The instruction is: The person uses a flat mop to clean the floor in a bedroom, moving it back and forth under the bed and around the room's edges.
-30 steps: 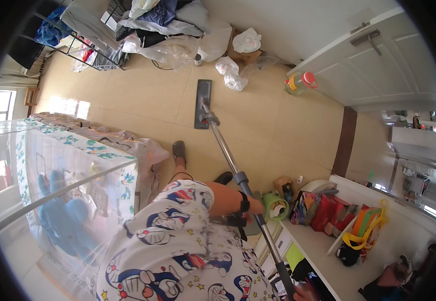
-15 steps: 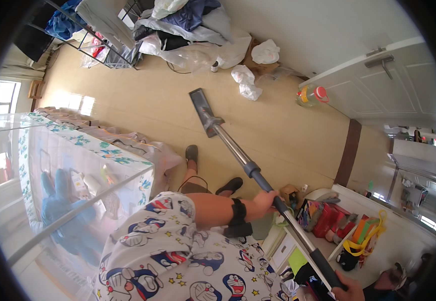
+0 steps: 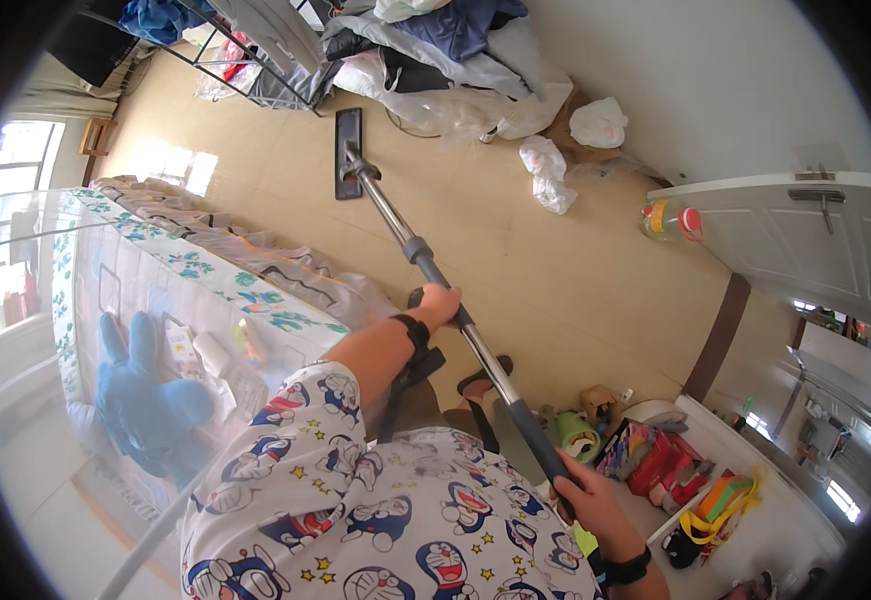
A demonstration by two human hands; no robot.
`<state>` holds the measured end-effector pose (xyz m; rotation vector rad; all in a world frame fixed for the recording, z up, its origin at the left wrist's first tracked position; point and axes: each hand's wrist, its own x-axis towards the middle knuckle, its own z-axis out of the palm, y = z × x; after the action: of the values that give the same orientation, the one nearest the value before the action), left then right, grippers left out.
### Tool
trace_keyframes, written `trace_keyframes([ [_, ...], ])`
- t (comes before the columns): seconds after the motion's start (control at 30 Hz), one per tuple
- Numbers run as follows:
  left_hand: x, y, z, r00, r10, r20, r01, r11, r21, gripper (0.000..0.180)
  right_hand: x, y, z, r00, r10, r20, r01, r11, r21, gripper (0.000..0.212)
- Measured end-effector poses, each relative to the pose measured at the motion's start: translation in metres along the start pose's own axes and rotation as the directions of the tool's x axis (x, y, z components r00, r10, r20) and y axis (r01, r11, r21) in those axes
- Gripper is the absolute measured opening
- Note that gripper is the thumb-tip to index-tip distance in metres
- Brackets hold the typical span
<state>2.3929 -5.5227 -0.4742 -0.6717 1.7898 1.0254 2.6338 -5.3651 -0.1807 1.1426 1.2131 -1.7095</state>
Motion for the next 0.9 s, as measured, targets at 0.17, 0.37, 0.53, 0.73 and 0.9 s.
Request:
trace_keyframes([
  [0.17,0.042,0.048,-0.047,0.985,-0.072,0.158,0.059,0.994,0.089,0.038,0.038,-0.041,0.02,0.996,-0.052,0.078,0.045,0.995,0.089,0.051],
  [0.37,0.047,0.052,-0.047,0.984,-0.168,0.05,0.139,0.922,0.362,0.03,0.056,-0.007,0.02,0.992,-0.081,0.098,0.062,0.98,0.188,0.05],
  [0.53,0.029,0.013,-0.006,0.927,-0.267,0.266,0.116,0.873,0.473,0.031,0.023,0.035,-0.013,0.996,-0.058,0.066,0.037,0.956,0.29,0.049],
  [0.73,-0.048,-0.038,0.093,0.758,-0.48,0.442,0.232,0.832,0.504,0.032,-0.052,0.117,-0.083,0.999,-0.007,-0.042,0.017,0.973,0.231,0.044],
  [0.9,-0.092,-0.087,0.169,0.682,-0.482,0.55,0.18,0.84,0.512,0.033,-0.118,0.172,-0.122,0.978,0.07,-0.196,-0.012,0.958,0.285,0.045],
])
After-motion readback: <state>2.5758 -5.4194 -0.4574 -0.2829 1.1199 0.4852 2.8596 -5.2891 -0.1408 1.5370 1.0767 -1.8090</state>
